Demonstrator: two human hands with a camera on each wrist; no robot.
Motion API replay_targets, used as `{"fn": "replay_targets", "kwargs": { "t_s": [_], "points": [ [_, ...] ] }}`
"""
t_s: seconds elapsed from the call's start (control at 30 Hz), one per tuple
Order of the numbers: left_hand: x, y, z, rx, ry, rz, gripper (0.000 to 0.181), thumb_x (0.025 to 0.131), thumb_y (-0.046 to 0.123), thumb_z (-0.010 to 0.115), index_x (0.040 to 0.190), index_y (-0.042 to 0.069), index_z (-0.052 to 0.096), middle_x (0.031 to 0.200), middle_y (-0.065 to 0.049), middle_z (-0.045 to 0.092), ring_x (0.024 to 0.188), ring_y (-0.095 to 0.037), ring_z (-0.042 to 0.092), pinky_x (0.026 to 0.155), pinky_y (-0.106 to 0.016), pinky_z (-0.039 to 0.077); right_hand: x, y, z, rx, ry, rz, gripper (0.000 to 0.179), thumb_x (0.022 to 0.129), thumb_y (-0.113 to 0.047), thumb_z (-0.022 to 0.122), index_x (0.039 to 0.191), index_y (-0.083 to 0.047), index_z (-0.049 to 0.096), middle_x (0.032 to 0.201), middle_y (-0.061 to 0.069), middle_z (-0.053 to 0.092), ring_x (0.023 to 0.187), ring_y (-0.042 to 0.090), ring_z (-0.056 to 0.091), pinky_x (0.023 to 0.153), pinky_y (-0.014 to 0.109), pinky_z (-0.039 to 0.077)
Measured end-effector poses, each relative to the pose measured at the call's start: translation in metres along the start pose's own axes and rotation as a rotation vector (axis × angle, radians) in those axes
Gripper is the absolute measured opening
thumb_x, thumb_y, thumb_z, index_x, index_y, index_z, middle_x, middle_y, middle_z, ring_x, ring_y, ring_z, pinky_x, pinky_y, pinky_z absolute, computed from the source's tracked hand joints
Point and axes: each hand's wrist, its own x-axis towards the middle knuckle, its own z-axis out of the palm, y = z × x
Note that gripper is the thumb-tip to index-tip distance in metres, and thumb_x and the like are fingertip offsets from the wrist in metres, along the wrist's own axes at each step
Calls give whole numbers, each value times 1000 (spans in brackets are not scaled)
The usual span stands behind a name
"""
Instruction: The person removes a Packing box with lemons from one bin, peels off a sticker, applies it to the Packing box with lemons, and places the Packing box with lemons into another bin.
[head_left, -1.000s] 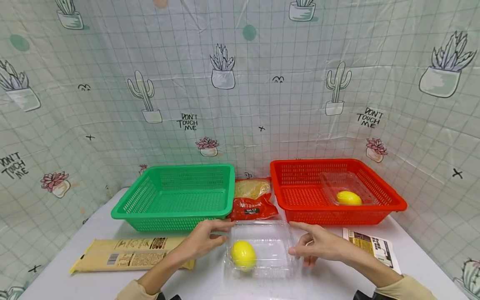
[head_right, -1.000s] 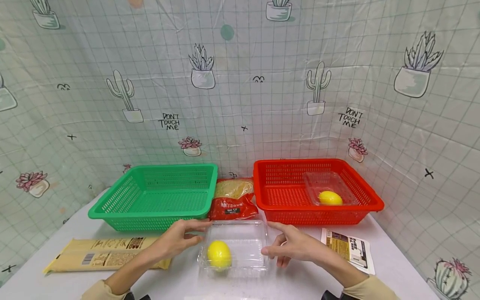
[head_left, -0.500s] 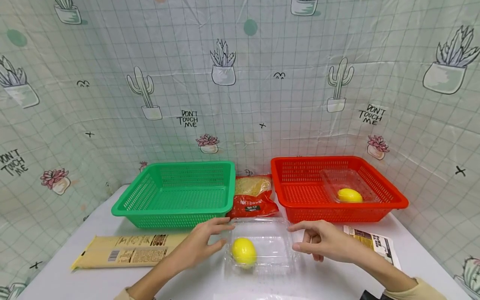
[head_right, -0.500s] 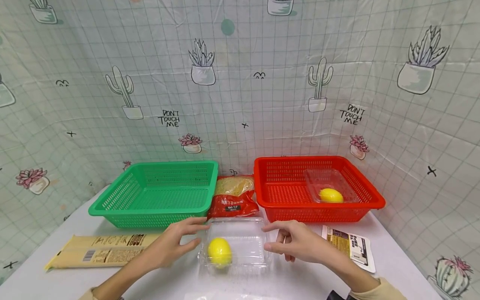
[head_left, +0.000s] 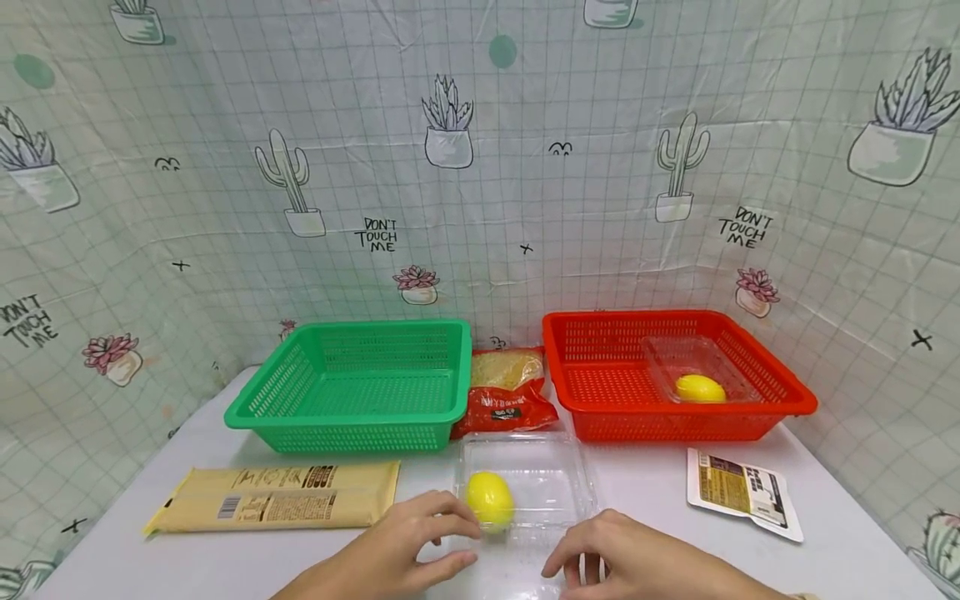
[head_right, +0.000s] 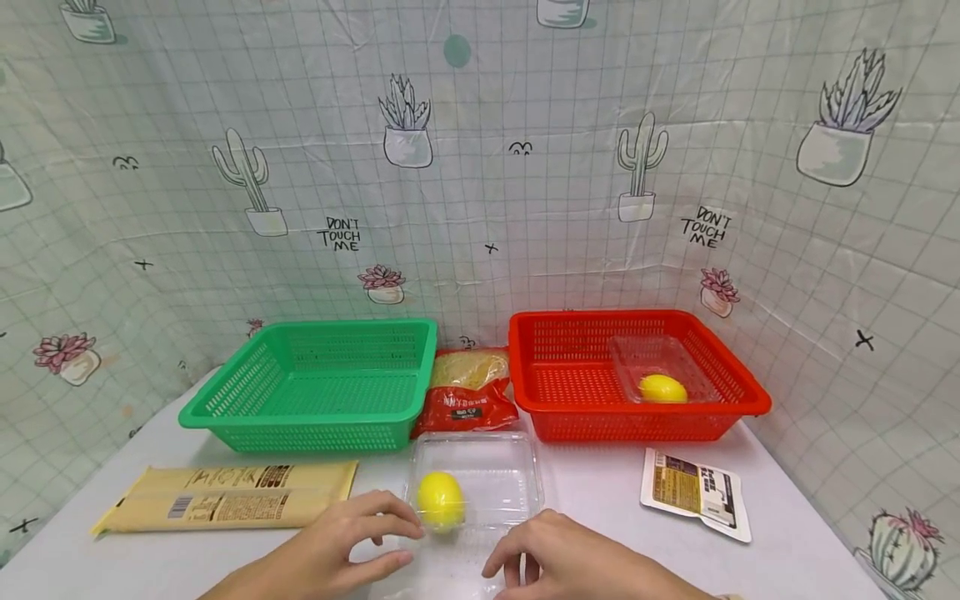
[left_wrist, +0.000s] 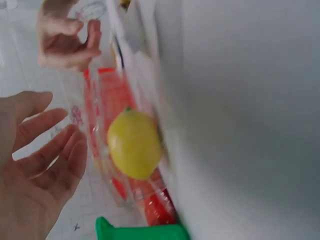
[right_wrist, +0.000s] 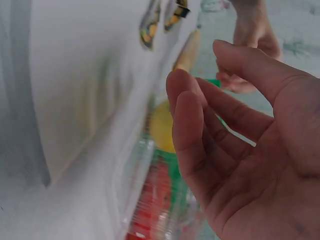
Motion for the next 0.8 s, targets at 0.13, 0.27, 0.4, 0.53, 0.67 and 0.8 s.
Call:
{"fn": "replay_targets", "kwargs": {
  "t_s": [0.13,0.27,0.4,0.53,0.67,0.8],
  "points": [
    [-3,1,11,-78,-242,14,25,99,27,58,115,12,70,113,3,64,102,-3,59,84,-8,49,7,4,8,-13,-24,18,23,93,-31,67,112,-21,73,82,-21,62,75,-9,54,65,15,51],
    [-6,-1,25,-21,-355,101,25,98,26,60,117,13,70,118,1,63,105,-2,58,87,-4,43,13,8,15,-61,-25,-4,21,92,-28,69,112,-22,73,85,-21,63,75,-9,54,66,14,50],
    [-8,-1,33,15,-377,156,24,98,27,60,115,16,72,119,0,64,105,0,57,86,-1,40,16,11,20,-78,-37,-42,20,92,-30,69,110,-25,74,84,-21,63,73,-10,54,64,14,50],
    [-8,-2,34,26,-408,161,26,99,30,59,118,17,71,120,0,64,107,-1,57,87,-2,40,18,12,22,-104,-35,-84,19,92,-32,68,108,-26,75,83,-20,62,73,-11,53,63,13,49],
    [-7,-2,33,27,-438,148,27,99,31,59,118,18,71,120,0,63,107,1,55,87,-2,40,20,14,22,-116,-31,-113,16,91,-29,69,106,-25,76,82,-18,64,73,-11,53,61,13,49],
    [-6,-1,31,43,-458,163,25,99,32,58,118,21,71,120,2,63,107,1,55,86,-1,40,21,15,23,-109,-32,-121,14,91,-25,70,103,-24,77,82,-17,65,73,-11,54,62,13,49]
  ]
}}
